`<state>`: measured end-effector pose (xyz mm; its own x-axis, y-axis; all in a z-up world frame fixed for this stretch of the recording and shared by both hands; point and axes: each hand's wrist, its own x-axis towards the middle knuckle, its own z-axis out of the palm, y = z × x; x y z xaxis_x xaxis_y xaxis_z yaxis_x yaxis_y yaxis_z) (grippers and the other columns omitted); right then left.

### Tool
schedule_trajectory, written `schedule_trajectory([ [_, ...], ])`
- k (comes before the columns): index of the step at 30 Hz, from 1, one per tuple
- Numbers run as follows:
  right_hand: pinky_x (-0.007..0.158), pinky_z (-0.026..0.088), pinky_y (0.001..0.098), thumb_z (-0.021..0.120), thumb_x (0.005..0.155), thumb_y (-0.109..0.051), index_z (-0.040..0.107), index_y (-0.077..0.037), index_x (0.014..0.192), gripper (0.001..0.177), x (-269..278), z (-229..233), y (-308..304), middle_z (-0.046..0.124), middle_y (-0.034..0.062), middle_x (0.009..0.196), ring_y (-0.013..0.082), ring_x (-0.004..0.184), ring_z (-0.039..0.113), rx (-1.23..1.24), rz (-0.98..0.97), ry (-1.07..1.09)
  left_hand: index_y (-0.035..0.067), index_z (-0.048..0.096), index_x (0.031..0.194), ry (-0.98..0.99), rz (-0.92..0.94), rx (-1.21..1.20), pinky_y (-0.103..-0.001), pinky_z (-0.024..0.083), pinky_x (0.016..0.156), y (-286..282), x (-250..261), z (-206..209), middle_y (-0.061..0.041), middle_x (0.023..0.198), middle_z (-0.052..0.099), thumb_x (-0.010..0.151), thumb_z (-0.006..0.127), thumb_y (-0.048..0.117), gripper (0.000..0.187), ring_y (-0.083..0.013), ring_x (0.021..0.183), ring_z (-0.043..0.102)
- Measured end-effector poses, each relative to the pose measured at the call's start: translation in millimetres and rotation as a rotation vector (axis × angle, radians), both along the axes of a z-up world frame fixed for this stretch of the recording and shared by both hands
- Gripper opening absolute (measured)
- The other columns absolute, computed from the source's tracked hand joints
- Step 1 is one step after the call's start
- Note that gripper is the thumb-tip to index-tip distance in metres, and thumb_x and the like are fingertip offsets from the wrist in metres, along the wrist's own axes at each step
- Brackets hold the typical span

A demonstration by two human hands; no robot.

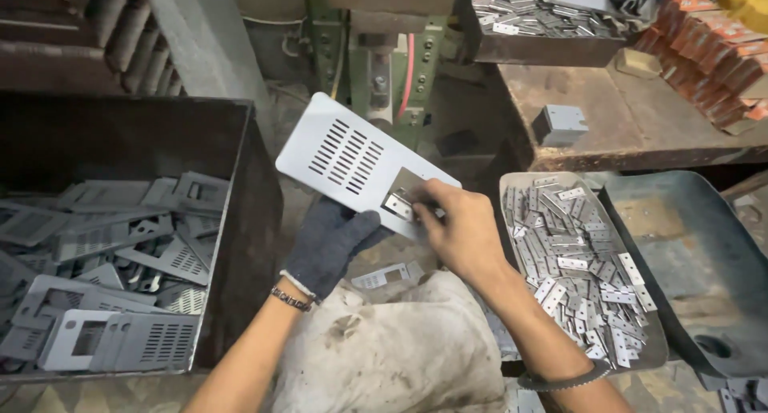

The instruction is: The person picks a vented metal panel from a bin, places a small metal component into a cutout on the panel, and positions it under a bench press machine to press the component into place. They then turn the panel over, check the fitted part, and set the finished panel aside before repeating the cycle with another panel.

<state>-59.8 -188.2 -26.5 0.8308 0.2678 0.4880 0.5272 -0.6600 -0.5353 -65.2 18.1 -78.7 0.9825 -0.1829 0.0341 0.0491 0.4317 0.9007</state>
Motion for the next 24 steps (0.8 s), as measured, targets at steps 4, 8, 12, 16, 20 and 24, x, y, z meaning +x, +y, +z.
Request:
schedule_trajectory([
  [4, 0.064, 0.058, 0.0375, 0.072, 0.086, -0.008, 0.072, -0.006, 0.100, 0.014, -8.1, 8.7, 6.0, 0.074, 0.0161, 0.086, 0.0299, 0.070, 0.074, 0.077, -0.077, 0.078, 0.001, 0.055, 0.135, 0.010, -0.021, -0.010, -0.038, 0.063, 0.091, 1.9, -2.2, -4.0, -0.009, 0.125, 0.065, 0.094, 0.062, -0.001, 0.042, -0.0215, 0.112, 0.068],
  [8, 0.064, 0.059, 0.0350, 0.073, 0.087, -0.011, 0.069, -0.004, 0.095, 0.012, -10.2, -1.6, 3.6, 0.074, 0.0158, 0.078, 0.0273, 0.070, 0.076, 0.052, 0.069, 0.201, 0.000, 0.054, 0.134, -0.016, -0.028, -0.021, -0.037, 0.063, 0.091, 0.4, -4.0, -2.9, -0.011, 0.125, 0.065, 0.095, 0.061, 0.000, 0.040, -0.0220, 0.111, 0.068],
  [12, 0.064, 0.059, 0.0344, 0.074, 0.086, -0.013, 0.068, -0.003, 0.095, 0.015, -11.4, -3.5, 2.5, 0.073, 0.0161, 0.077, 0.0269, 0.071, 0.077, 0.059, 0.025, 0.280, -0.001, 0.054, 0.134, -0.013, -0.034, -0.012, -0.036, 0.063, 0.092, 0.3, -10.2, 1.0, -0.012, 0.125, 0.065, 0.096, 0.060, 0.002, 0.039, -0.0218, 0.110, 0.069],
  [16, 0.069, 0.059, 0.0330, 0.074, 0.087, -0.012, 0.069, -0.003, 0.099, 0.015, -9.7, -6.1, -0.8, 0.074, 0.0138, 0.080, 0.0230, 0.074, 0.077, 0.060, 0.059, 0.234, 0.001, 0.052, 0.136, -0.001, -0.012, 0.005, -0.036, 0.063, 0.091, -0.2, -8.2, -0.7, -0.010, 0.127, 0.064, 0.096, 0.061, 0.003, 0.041, -0.0214, 0.112, 0.068],
  [20, 0.072, 0.059, 0.0295, 0.071, 0.092, -0.013, 0.071, -0.005, 0.106, 0.017, -26.3, -4.8, 0.8, 0.077, 0.0083, 0.088, 0.0155, 0.078, 0.076, 0.263, 0.054, 0.161, 0.007, 0.050, 0.140, 0.023, 0.017, -0.047, -0.036, 0.062, 0.091, -2.3, -9.7, 7.7, -0.007, 0.129, 0.062, 0.096, 0.060, 0.004, 0.045, -0.0196, 0.114, 0.066],
  [24, 0.080, 0.055, 0.0276, 0.074, 0.095, -0.014, 0.061, -0.002, 0.126, 0.036, -25.5, -38.2, 2.0, 0.067, 0.0064, 0.107, 0.0149, 0.093, 0.064, 0.723, -0.160, 0.134, 0.010, 0.050, 0.143, 0.047, 0.067, -0.147, -0.035, 0.059, 0.093, -0.4, -11.5, 21.0, -0.005, 0.131, 0.063, 0.096, 0.059, 0.002, 0.049, -0.0196, 0.116, 0.065],
])
